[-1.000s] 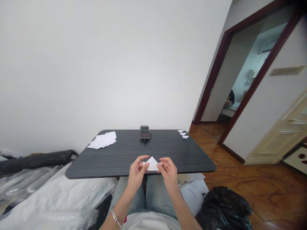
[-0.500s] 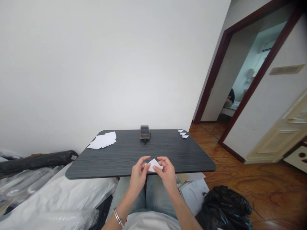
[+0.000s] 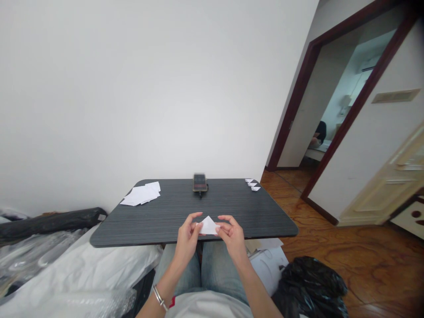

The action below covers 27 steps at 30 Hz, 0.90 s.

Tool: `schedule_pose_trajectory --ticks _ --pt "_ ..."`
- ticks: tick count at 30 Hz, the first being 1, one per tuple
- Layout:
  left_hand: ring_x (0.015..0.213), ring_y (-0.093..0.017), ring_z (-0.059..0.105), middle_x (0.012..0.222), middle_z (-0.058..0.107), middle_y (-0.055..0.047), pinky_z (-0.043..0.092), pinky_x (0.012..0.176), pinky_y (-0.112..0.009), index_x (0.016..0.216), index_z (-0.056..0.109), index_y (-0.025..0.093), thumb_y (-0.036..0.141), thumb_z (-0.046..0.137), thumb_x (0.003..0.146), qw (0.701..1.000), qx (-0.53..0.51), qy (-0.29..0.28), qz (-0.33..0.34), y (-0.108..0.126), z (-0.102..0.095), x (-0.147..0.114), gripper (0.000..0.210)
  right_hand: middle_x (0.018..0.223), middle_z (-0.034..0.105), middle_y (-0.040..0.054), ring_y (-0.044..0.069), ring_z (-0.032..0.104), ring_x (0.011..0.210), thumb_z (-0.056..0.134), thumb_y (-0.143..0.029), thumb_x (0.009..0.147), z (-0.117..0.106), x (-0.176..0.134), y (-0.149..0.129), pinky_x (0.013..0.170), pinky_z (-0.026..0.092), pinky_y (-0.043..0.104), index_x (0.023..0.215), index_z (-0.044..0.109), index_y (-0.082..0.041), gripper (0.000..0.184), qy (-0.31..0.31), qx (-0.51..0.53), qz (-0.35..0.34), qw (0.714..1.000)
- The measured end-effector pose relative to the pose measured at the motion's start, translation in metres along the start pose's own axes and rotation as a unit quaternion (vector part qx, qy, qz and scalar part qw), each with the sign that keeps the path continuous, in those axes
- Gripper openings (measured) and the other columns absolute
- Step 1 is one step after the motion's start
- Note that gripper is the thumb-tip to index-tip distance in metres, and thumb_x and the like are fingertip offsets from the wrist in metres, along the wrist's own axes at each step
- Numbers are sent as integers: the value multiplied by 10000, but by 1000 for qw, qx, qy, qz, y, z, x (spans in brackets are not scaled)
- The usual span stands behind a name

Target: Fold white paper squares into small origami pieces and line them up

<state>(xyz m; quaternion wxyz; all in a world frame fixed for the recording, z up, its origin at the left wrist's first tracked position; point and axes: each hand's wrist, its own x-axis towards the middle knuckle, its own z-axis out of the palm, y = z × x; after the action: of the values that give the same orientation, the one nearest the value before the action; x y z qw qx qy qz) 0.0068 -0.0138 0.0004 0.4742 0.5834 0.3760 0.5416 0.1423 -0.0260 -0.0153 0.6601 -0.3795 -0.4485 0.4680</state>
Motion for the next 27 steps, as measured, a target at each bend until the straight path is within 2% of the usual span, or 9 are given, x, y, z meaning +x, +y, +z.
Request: schedule_pose_trajectory --ticks 10,17,23,27 --pt "536 -127 537 553 566 29 466 567 -250 1066 479 133 333 524 778 1000 0 12 4 -2 -5 2 353 763 673 45 181 638 671 661 -341 658 -2 2 3 558 508 268 871 560 -182 285 -4 18 0 1000" --pt "542 -124 535 569 569 20 452 561 -242 1023 502 129 325 512 787 1000 -8 -1 -3 -2 -3 1 306 567 502 -70 95 550 493 692 -268 634 -4 4 8 514 492 219 842 570 -188 254 7 10 -1 1000" --pt "661 -149 582 755 617 -27 448 611 -242 999 523 139 244 679 633 1000 -11 13 -6 -7 -1 4 412 561 490 -66 93 520 484 649 -290 678 -2 1 6 488 473 204 870 550 -193 237 -24 4 -28 999" --pt "542 -110 533 628 560 27 410 537 -210 993 520 133 232 689 618 998 -41 11 -41 -6 -3 5 423 555 512 -62 102 531 492 631 -309 694 0 0 6 477 459 201 875 536 -193 235 -21 -9 -30 999"
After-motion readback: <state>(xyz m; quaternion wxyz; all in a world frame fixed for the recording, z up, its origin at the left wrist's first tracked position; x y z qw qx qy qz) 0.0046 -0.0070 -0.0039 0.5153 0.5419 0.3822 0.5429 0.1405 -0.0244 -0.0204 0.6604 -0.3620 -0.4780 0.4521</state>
